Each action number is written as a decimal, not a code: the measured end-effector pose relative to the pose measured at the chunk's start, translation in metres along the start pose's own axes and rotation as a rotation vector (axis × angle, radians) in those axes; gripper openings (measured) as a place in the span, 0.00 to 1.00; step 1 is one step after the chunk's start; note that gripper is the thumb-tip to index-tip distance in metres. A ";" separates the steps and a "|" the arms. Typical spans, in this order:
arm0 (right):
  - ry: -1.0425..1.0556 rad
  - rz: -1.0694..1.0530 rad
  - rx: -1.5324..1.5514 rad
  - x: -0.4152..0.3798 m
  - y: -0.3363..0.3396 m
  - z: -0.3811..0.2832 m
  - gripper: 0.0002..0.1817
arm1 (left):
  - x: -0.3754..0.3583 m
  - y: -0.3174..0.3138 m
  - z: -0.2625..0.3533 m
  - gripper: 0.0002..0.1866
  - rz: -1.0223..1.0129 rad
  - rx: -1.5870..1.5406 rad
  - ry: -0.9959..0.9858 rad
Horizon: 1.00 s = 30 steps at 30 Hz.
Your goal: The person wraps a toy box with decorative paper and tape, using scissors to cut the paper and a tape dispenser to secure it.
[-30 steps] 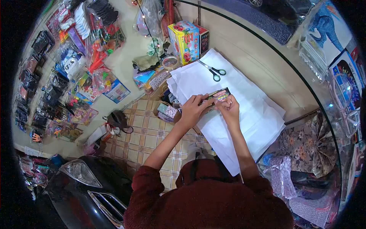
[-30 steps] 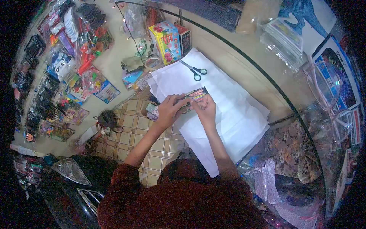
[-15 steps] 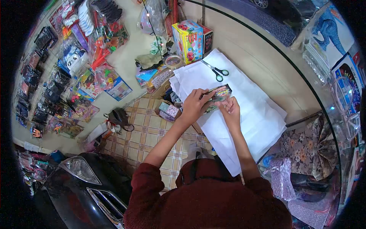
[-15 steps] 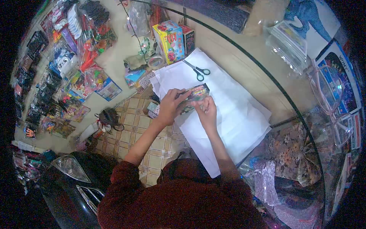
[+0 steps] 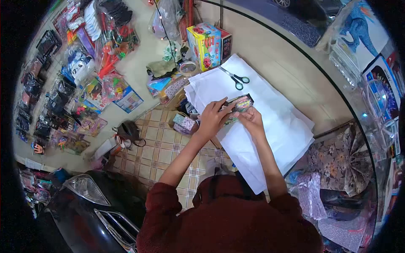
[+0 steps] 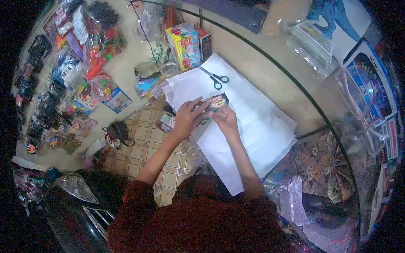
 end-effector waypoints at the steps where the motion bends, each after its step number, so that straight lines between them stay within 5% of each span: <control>1: -0.009 -0.007 0.016 -0.001 0.002 0.002 0.12 | -0.001 -0.001 0.002 0.25 0.002 -0.010 -0.002; 30: 0.163 0.250 -0.397 0.022 0.013 -0.001 0.32 | 0.015 -0.008 -0.033 0.29 -0.110 -0.140 0.051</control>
Point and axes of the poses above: each hand's wrist, its own x-axis towards the middle knuckle, its own y-axis out of the back of the hand, z = x × y, the point moved 10 cm from there along x, towards the middle knuckle, and after that the axes turned 2 degrees about -y, right-handed, at the moved point
